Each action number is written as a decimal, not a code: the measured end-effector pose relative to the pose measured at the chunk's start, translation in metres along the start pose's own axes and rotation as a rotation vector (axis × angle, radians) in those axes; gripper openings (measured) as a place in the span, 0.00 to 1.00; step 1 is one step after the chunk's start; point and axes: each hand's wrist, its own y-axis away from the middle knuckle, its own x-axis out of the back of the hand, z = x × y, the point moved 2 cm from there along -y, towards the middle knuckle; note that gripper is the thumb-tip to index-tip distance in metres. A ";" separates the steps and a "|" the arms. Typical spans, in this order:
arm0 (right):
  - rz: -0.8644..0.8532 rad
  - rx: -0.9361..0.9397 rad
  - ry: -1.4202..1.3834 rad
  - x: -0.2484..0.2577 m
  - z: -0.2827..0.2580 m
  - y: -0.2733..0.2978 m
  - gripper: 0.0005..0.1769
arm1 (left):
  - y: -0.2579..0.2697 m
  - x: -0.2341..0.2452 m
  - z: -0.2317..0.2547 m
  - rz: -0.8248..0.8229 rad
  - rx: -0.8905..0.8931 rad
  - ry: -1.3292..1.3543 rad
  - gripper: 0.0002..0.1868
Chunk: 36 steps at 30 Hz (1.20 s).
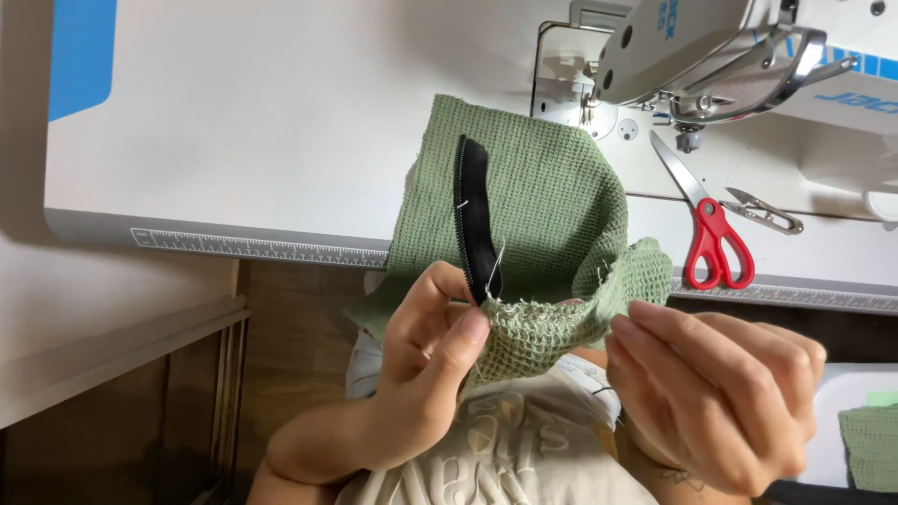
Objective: Aligning a zipper to a piece of fabric and trimming the excess zipper tape with scissors at a sewing station
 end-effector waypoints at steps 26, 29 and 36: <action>-0.004 -0.340 -0.117 -0.042 0.018 0.014 0.13 | -0.032 0.009 -0.022 -0.010 0.099 -0.173 0.05; 0.046 -0.392 -0.127 -0.042 0.024 0.022 0.11 | -0.036 0.010 -0.022 0.008 0.071 -0.277 0.07; 0.182 -0.534 -0.111 -0.030 0.048 0.057 0.06 | -0.049 0.025 -0.027 0.062 -0.118 -0.562 0.09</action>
